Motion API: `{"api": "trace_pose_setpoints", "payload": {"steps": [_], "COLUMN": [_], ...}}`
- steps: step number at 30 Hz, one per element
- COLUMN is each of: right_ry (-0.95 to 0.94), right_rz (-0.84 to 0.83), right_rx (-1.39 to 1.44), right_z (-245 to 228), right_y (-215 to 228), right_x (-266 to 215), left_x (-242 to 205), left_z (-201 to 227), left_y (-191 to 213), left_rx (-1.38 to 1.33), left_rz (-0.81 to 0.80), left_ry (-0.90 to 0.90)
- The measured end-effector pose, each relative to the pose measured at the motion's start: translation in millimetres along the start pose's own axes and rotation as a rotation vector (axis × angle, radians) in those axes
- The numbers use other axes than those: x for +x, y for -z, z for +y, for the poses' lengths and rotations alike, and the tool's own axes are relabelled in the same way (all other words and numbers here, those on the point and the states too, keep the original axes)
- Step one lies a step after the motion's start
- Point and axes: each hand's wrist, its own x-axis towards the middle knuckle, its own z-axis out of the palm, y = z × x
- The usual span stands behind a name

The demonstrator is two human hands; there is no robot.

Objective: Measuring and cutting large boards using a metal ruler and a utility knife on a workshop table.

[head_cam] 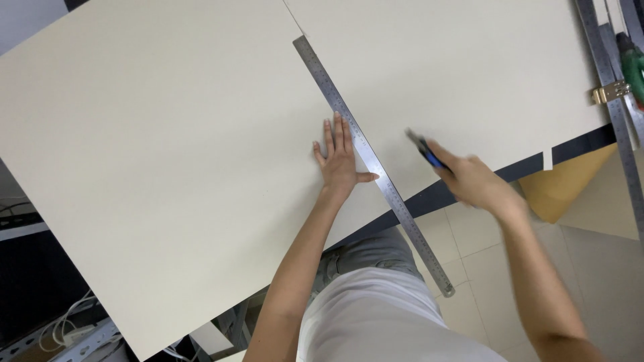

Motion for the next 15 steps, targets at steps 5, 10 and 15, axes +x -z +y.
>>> {"api": "trace_pose_setpoints", "payload": {"steps": [5, 10, 15], "right_ry": [0.212, 0.302, 0.467], "right_rz": [0.19, 0.321, 0.528], "right_rx": [0.139, 0.251, 0.219], "right_z": [-18.5, -15.1, -51.8], "right_y": [-49.4, -84.5, -87.0], "right_x": [99.0, 161.7, 198.7], "left_x": [-2.1, -12.1, -16.5], "left_z": [-7.2, -27.8, -74.5], "left_y": [-7.0, -1.0, 28.6], "left_rx": [-0.023, -0.043, 0.114], "left_rz": [0.021, 0.046, 0.16], "left_ry": [-0.029, -0.005, 0.021]}}
